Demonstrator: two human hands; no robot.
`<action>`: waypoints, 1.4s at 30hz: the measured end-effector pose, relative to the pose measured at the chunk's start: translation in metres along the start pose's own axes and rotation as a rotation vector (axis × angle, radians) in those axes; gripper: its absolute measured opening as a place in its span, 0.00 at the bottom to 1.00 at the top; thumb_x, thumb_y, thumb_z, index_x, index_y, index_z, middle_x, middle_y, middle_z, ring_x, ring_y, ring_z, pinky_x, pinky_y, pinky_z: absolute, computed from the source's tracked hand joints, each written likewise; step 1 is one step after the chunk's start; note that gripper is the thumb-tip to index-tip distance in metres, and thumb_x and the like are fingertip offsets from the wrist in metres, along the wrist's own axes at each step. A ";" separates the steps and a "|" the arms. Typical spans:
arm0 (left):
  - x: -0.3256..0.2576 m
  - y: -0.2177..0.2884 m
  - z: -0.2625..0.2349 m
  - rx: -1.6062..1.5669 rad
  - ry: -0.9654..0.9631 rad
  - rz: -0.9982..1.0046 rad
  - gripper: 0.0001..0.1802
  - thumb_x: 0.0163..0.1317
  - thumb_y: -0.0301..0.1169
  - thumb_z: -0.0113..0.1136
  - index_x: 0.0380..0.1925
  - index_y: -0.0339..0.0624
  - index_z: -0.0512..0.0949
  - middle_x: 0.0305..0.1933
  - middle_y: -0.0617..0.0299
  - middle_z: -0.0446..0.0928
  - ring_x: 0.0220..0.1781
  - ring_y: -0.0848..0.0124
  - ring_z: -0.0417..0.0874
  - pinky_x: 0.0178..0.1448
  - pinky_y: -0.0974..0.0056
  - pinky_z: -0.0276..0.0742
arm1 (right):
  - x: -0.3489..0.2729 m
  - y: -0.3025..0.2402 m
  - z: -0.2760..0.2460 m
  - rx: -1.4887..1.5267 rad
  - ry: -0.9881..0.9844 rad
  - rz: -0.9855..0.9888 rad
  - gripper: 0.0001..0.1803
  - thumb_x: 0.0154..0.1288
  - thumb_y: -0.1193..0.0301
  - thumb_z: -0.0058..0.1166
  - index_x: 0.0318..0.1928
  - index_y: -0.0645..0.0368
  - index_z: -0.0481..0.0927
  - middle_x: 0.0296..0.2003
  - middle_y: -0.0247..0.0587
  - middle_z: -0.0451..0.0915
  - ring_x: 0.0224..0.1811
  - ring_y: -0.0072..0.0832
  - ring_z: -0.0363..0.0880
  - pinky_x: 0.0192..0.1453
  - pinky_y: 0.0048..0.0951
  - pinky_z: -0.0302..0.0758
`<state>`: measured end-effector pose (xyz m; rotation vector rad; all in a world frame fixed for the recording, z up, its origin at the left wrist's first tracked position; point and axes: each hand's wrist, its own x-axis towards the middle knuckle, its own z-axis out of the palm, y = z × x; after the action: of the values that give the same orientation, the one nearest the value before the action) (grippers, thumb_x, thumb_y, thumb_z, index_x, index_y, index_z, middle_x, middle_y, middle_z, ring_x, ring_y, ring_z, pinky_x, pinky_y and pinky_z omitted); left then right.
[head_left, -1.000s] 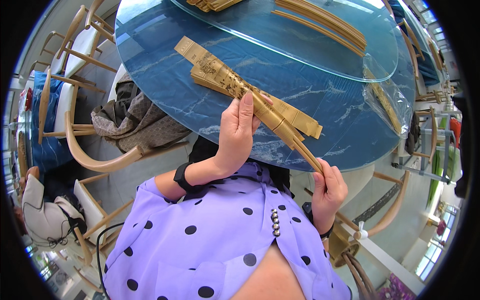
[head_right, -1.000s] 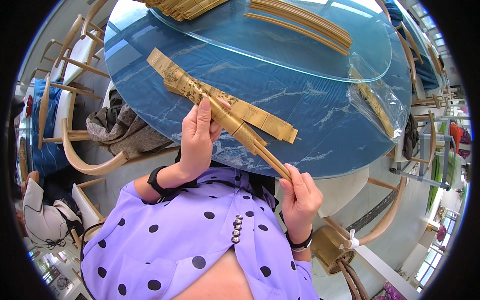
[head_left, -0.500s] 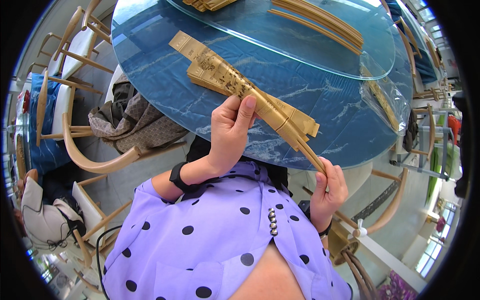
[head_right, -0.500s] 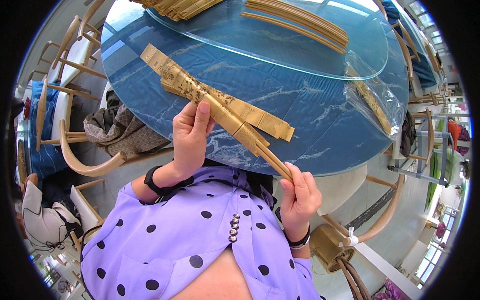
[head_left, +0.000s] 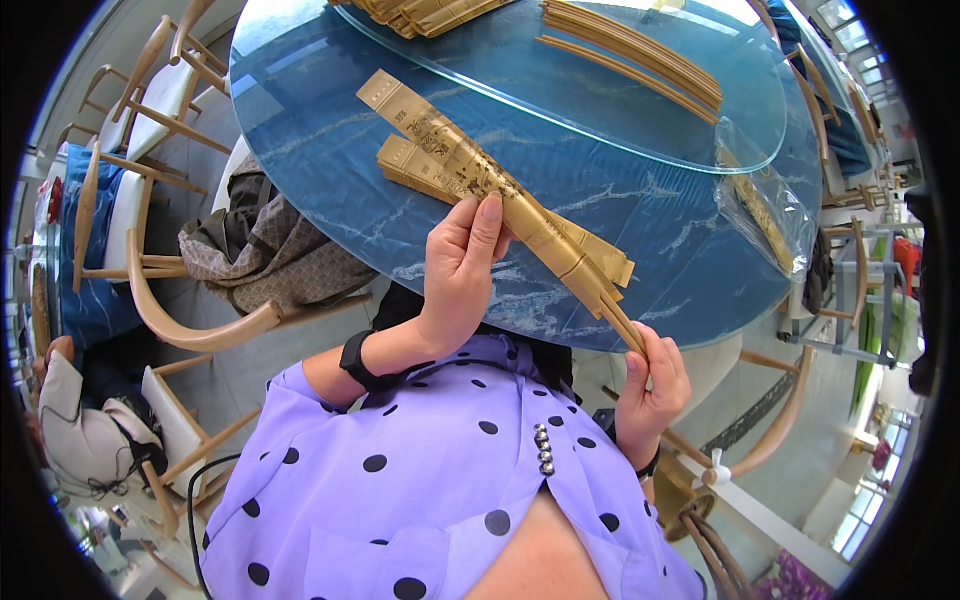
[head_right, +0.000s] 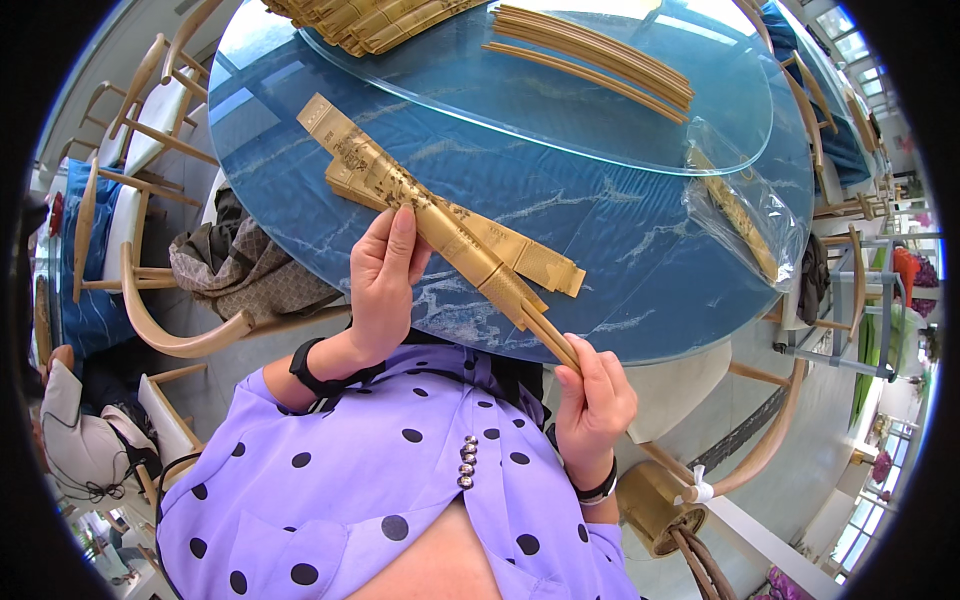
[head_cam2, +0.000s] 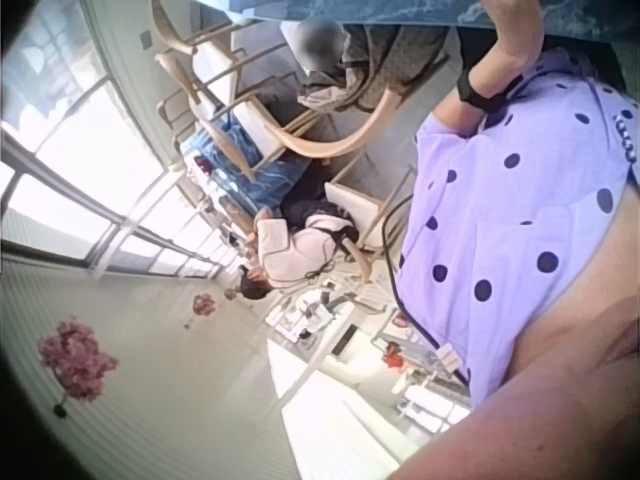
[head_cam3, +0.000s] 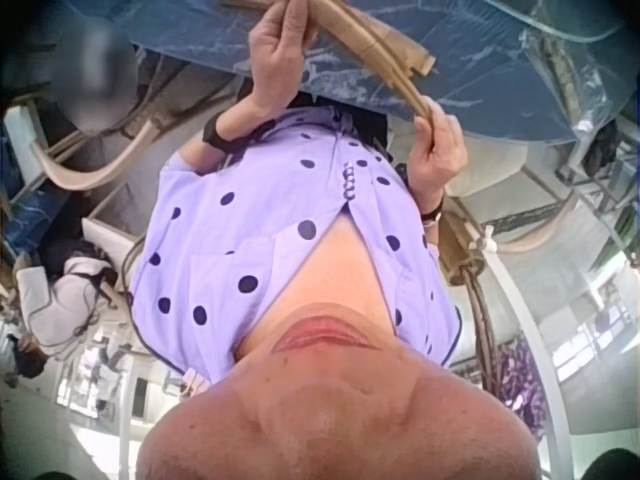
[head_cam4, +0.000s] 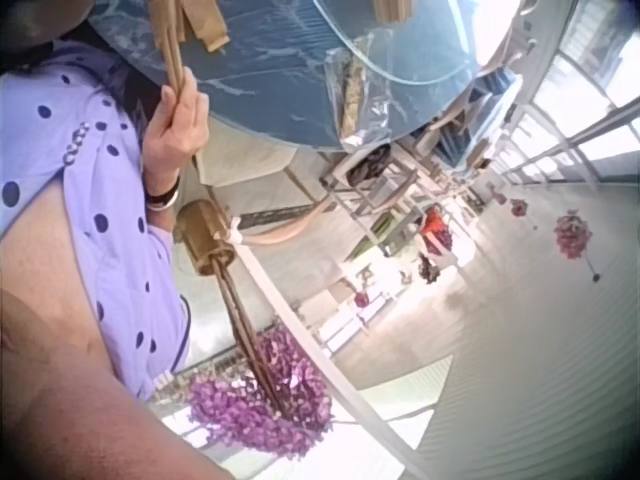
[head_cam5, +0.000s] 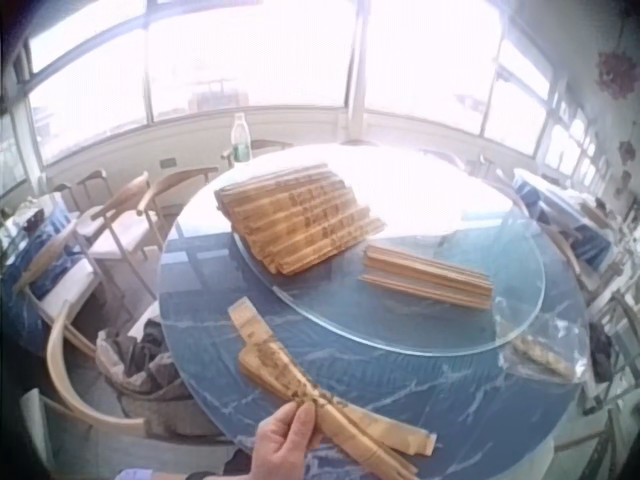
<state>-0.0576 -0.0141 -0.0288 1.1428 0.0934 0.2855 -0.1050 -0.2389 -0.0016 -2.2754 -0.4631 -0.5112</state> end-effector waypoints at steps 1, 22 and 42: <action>0.002 0.000 -0.002 -0.018 0.009 0.003 0.18 0.82 0.38 0.49 0.34 0.38 0.76 0.29 0.72 0.71 0.29 0.84 0.61 0.32 0.75 0.59 | 0.001 0.000 0.000 -0.003 -0.013 -0.001 0.14 0.71 0.70 0.62 0.51 0.68 0.84 0.28 0.42 0.77 0.24 0.30 0.74 0.28 0.29 0.69; -0.001 -0.004 -0.007 -0.066 0.039 0.017 0.18 0.82 0.44 0.45 0.43 0.43 0.77 0.31 0.72 0.76 0.24 0.86 0.61 0.26 0.77 0.54 | 0.006 -0.010 0.003 0.017 -0.054 -0.011 0.13 0.73 0.70 0.59 0.51 0.67 0.84 0.29 0.43 0.77 0.24 0.32 0.74 0.27 0.31 0.69; -0.006 0.001 -0.007 -0.070 0.064 0.050 0.15 0.80 0.39 0.51 0.42 0.39 0.78 0.31 0.73 0.75 0.28 0.86 0.64 0.31 0.76 0.60 | 0.011 -0.012 -0.002 0.034 -0.124 0.011 0.12 0.72 0.74 0.58 0.52 0.67 0.83 0.29 0.44 0.76 0.25 0.34 0.74 0.28 0.32 0.70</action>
<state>-0.0646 -0.0093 -0.0314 1.0680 0.1104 0.3671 -0.1013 -0.2310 0.0125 -2.2846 -0.5163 -0.3552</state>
